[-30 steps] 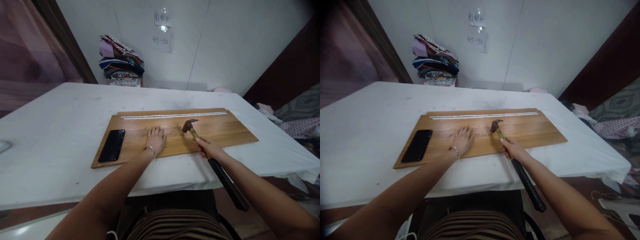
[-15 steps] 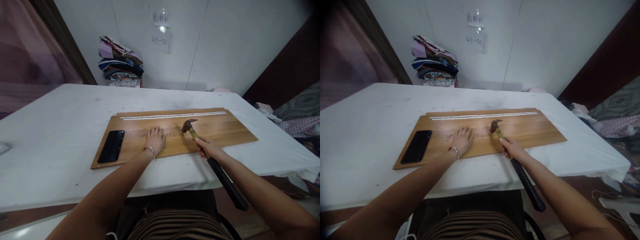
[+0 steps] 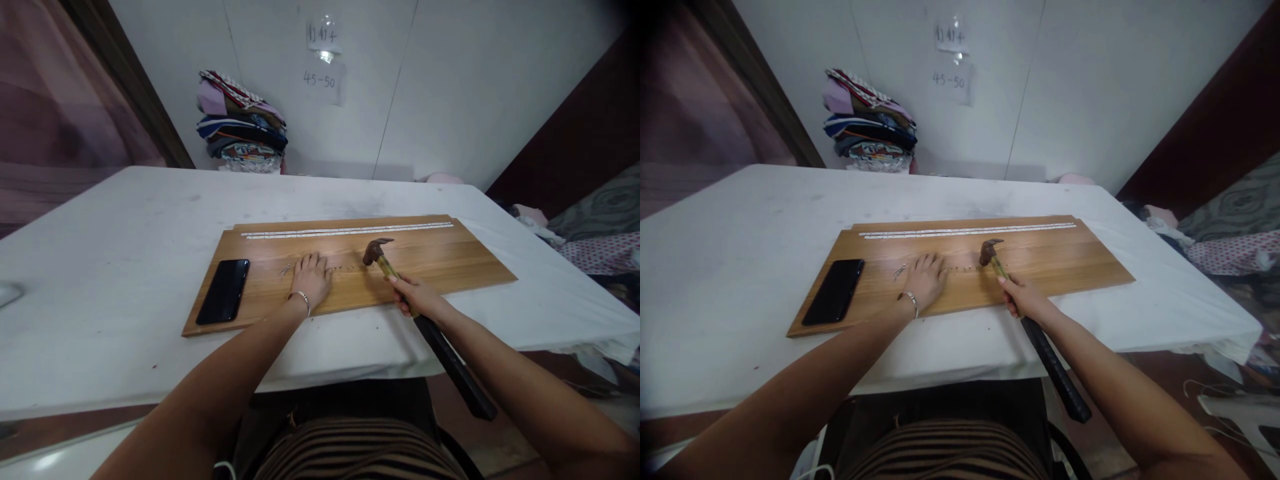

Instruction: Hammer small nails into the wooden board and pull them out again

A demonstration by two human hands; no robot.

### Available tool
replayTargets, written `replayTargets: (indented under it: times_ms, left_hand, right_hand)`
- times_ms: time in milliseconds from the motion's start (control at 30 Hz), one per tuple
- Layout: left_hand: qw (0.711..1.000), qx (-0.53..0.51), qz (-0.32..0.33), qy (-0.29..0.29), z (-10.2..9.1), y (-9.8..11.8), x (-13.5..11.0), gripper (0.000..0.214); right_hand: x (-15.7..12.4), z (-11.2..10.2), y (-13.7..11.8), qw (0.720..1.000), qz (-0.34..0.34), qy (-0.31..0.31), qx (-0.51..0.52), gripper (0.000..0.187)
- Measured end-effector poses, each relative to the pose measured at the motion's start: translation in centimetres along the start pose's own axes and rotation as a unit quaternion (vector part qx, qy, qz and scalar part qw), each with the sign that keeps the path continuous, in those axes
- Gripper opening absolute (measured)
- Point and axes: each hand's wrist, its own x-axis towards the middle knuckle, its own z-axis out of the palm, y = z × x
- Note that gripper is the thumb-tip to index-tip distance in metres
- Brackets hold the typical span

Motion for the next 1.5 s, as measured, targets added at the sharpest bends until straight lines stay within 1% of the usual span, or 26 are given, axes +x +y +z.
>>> replayTargets:
  times_ms: [167, 367, 633, 867, 967, 1167, 1500]
  left_hand:
    - [1.000, 0.006, 0.000, 0.002, 0.06, 0.02, 0.00, 0.043]
    - [1.000, 0.006, 0.001, -0.001, 0.15, 0.03, 0.02, 0.045]
    - [1.000, 0.006, -0.008, -0.010, -0.04, 0.11, 0.01, 0.046]
    - [1.000, 0.002, -0.002, 0.003, 0.29, 0.00, 0.08, 0.044]
    - [1.000, -0.003, 0.001, 0.004, 0.35, -0.06, 0.11, 0.043]
    - [1.000, 0.001, -0.003, -0.002, 0.22, 0.02, 0.11, 0.045]
    - [1.000, 0.004, -0.004, 0.000, 0.23, 0.01, 0.10, 0.045]
  right_hand:
    - [-0.14, 0.02, -0.24, 1.000, -0.003, 0.004, -0.014, 0.046]
    - [0.20, 0.32, 0.19, 1.000, 0.005, 0.006, -0.012, 0.045]
    - [-0.19, -0.10, -0.19, 1.000, 0.000, 0.004, -0.006, 0.045]
    - [0.24, 0.24, 0.13, 1.000, 0.007, 0.001, -0.007, 0.041]
    - [0.25, 0.34, 0.15, 1.000, 0.009, 0.010, -0.009, 0.041]
    - [-0.12, 0.03, -0.01, 1.000, 0.003, 0.005, -0.009, 0.045]
    - [0.15, 0.05, 0.20, 1.000, 0.011, 0.010, -0.010, 0.047]
